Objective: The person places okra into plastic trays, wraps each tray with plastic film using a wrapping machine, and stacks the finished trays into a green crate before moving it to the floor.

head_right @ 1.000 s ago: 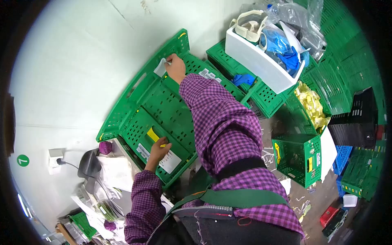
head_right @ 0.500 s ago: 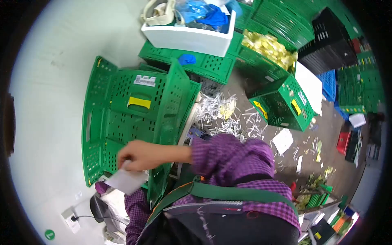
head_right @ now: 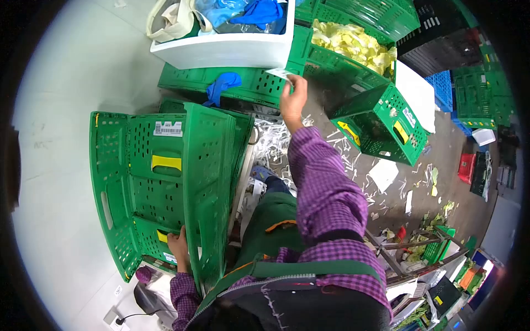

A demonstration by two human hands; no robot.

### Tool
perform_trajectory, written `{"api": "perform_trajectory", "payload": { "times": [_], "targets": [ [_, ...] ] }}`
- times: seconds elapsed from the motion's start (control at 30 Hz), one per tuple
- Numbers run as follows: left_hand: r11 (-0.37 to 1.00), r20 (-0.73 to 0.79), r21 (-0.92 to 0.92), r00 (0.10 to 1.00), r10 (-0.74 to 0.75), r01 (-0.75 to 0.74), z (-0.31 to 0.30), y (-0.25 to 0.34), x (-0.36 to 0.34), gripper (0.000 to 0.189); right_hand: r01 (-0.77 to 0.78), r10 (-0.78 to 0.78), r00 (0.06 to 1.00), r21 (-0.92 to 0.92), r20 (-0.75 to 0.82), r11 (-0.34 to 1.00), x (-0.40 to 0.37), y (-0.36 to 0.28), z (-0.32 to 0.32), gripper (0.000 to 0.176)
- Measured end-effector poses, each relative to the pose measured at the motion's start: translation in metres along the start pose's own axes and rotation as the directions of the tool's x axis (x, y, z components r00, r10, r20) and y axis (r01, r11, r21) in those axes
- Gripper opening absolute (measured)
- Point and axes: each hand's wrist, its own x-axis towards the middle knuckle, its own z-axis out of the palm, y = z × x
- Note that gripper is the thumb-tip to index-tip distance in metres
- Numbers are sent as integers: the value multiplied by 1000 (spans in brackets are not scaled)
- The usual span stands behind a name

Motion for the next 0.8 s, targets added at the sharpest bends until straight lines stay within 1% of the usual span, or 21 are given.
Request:
{"api": "perform_trajectory", "payload": {
  "times": [0.03, 0.07, 0.1, 0.13, 0.17, 0.23, 0.27, 0.3, 0.37, 0.4, 0.43, 0.5, 0.53, 0.57, 0.6, 0.63, 0.67, 0.7, 0.73, 0.77, 0.8],
  "targets": [
    [999, 1, -45, 1000, 5, -5, -1, 1, 0, 45, 148, -143, 989, -144, 45, 978, -5, 15, 11, 20],
    [999, -6, -37, 1000, -3, 2, -1, 5, 0, 43, 207, -157, 963, -227, 219, 952, -24, 54, 23, 25],
    [1000, -5, -28, 1000, -10, 10, -1, 3, 2, 43, 278, -150, 909, -296, 389, 914, -41, 84, 31, 30],
    [997, 9, -57, 999, -47, 47, 0, -3, 3, 42, 372, -160, 882, -446, 443, 814, -48, 68, 25, 40],
    [992, 20, -92, 996, -84, 86, 0, -6, 4, 40, 375, -159, 878, -442, 452, 815, -55, 63, 19, 40],
    [980, -1, -155, 992, -124, 123, 4, -13, 5, 38, 347, 46, 833, -586, 551, 732, -57, 47, 15, 45],
    [990, -5, -69, 992, -123, 123, 5, -19, 6, 36, 300, 9, 844, -486, 536, 821, -51, 21, 5, 43],
    [991, -18, 12, 991, -130, 131, 3, -21, 8, 35, 253, -29, 851, -362, 524, 897, -35, -24, -4, 40],
    [990, -37, 3, 989, -143, 143, -4, 3, 0, 36, -12, 114, 807, -177, 580, 984, -1, -132, -15, 32],
    [985, -51, 35, 985, -167, 169, -4, 4, -1, 37, 114, -116, 830, 37, 546, 993, 8, -170, -6, 28],
    [980, -58, 62, 981, -187, 191, -4, 4, -1, 38, 239, -328, 828, 243, 455, 940, 13, -207, 2, 25],
    [985, -116, 23, 979, -166, 169, -8, 8, -6, 40, 252, -498, 640, 452, 586, 856, 6, -295, 19, 23],
    [979, -105, -16, 973, -203, 203, -16, 13, -9, 36, 102, -485, 446, 496, 752, 862, -6, -324, 30, 22],
    [975, -132, -40, 966, -224, 221, -25, 14, -13, 36, 129, -549, 237, 534, 802, 836, -25, -338, 53, 22],
    [962, -120, -150, 962, -246, 228, -34, 13, -17, 35, 207, -575, 15, 560, 818, 802, -49, -341, 79, 23],
    [937, -104, -261, 958, -267, 233, -39, 10, -22, 33, 286, -519, -209, 559, 829, 778, -73, -336, 99, 28],
    [905, -95, -354, 953, -287, 237, -46, -4, -26, 31, 452, -380, -373, 523, 846, 722, -102, -327, 112, 34],
    [833, -122, -522, 950, -287, 185, -56, -10, -34, 27, 531, -257, -473, 505, 843, 680, -134, -296, 131, 40],
    [775, -96, -602, 947, -306, 190, -73, -15, -44, 25, 606, -119, -554, 497, 824, 621, -160, -266, 149, 45],
    [710, -74, -677, 942, -326, 193, -95, -19, -57, 23, 609, -107, -575, 512, 811, 605, -176, -250, 149, 44],
    [673, -40, -701, 929, -368, 237, -122, -18, -73, 20, 610, -97, -599, 531, 795, 588, -187, -240, 142, 43]
  ]
}}
